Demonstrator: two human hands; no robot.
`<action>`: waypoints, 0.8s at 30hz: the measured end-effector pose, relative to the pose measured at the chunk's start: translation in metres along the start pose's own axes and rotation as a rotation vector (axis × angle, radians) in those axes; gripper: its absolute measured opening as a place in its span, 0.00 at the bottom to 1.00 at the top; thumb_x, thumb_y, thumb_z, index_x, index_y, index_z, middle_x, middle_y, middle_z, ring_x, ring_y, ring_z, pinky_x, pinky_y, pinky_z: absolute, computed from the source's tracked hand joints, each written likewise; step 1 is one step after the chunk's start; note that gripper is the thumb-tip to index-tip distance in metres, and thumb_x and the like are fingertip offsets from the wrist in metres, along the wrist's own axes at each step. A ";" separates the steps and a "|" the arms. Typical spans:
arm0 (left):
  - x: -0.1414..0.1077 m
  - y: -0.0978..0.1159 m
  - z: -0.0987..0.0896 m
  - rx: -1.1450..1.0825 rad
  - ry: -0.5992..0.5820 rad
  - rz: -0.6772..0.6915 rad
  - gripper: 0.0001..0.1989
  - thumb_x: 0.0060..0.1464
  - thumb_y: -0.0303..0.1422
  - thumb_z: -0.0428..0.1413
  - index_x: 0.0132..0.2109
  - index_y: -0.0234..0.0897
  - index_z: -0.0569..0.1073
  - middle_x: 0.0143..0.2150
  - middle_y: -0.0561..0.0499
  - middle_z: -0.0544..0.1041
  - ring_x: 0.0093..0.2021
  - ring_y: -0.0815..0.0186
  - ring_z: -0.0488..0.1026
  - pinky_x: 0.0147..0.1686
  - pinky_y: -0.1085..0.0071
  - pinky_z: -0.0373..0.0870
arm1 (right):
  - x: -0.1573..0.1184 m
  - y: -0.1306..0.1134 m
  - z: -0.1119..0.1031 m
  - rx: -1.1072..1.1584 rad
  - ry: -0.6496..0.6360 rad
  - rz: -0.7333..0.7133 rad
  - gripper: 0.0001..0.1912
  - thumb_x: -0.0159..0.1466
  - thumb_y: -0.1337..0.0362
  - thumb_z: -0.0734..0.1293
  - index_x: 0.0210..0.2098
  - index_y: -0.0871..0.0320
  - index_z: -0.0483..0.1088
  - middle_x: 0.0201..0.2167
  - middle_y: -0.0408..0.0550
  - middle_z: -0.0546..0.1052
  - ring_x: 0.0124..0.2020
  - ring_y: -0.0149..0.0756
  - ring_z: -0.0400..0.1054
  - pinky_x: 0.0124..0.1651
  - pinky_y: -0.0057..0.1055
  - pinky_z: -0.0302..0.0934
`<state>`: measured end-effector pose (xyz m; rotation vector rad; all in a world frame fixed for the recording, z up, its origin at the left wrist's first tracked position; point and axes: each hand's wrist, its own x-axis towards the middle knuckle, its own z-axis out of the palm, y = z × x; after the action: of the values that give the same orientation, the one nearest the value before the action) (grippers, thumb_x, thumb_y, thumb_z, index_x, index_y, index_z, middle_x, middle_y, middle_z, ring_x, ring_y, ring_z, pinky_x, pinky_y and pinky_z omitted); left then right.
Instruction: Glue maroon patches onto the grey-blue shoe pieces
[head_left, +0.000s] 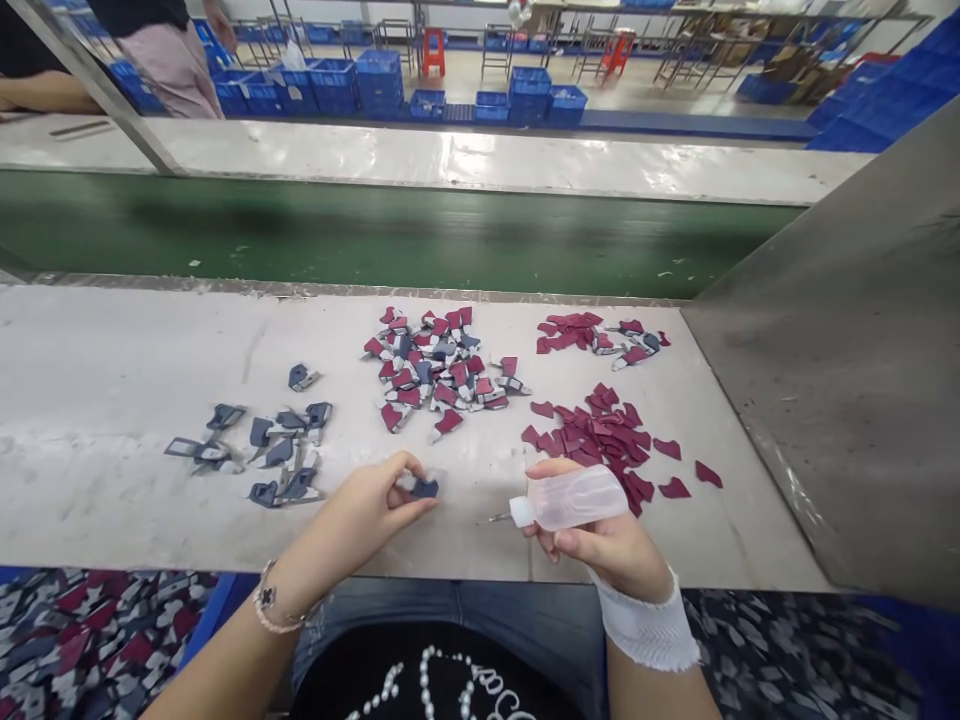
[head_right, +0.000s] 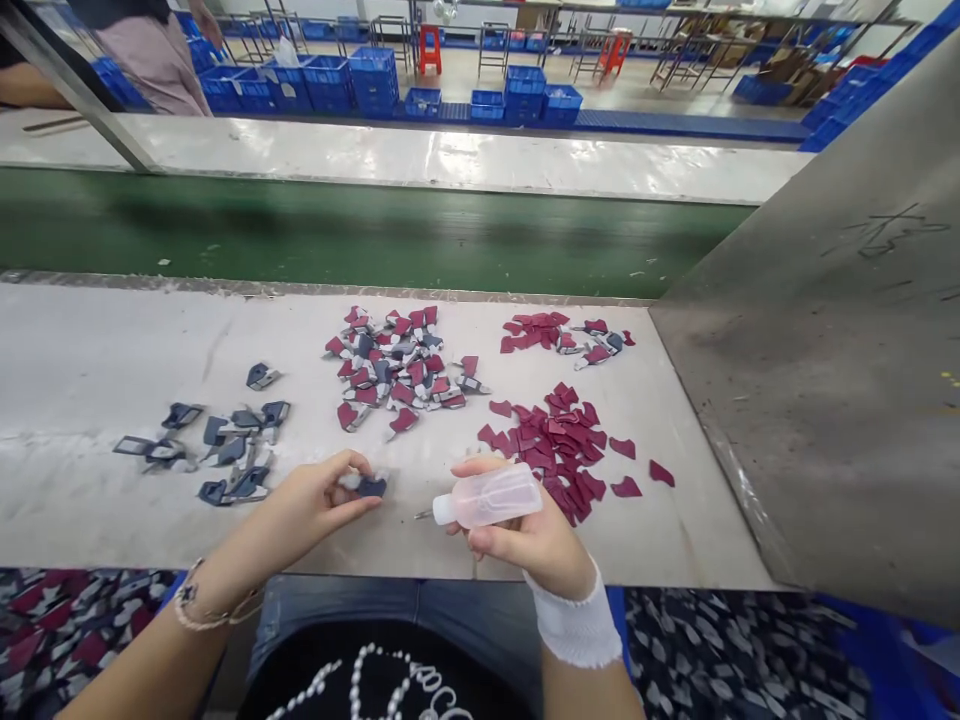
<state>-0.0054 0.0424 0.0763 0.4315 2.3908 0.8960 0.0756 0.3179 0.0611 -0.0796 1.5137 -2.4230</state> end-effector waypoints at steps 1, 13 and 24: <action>0.001 -0.002 0.001 -0.051 -0.007 0.015 0.10 0.59 0.40 0.57 0.44 0.40 0.69 0.24 0.58 0.69 0.24 0.65 0.68 0.28 0.70 0.63 | 0.001 -0.001 0.001 -0.008 -0.001 0.001 0.28 0.59 0.58 0.77 0.55 0.55 0.68 0.33 0.47 0.82 0.29 0.31 0.74 0.30 0.24 0.67; -0.008 -0.004 0.010 -1.052 -0.094 0.003 0.15 0.64 0.41 0.56 0.55 0.47 0.69 0.63 0.45 0.71 0.49 0.56 0.80 0.46 0.61 0.81 | -0.006 -0.020 0.025 -0.064 0.037 -0.046 0.20 0.56 0.58 0.78 0.39 0.54 0.65 0.29 0.43 0.79 0.25 0.32 0.72 0.27 0.29 0.64; -0.027 0.028 0.039 -0.763 0.070 0.122 0.20 0.53 0.32 0.66 0.51 0.42 0.67 0.45 0.50 0.76 0.39 0.66 0.79 0.39 0.70 0.79 | -0.008 -0.044 0.069 -0.630 0.191 -0.159 0.16 0.57 0.66 0.75 0.42 0.54 0.67 0.32 0.45 0.77 0.27 0.35 0.72 0.29 0.31 0.68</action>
<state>0.0423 0.0705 0.0809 0.2389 1.8895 1.7872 0.0875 0.2781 0.1317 -0.0989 2.3872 -2.0080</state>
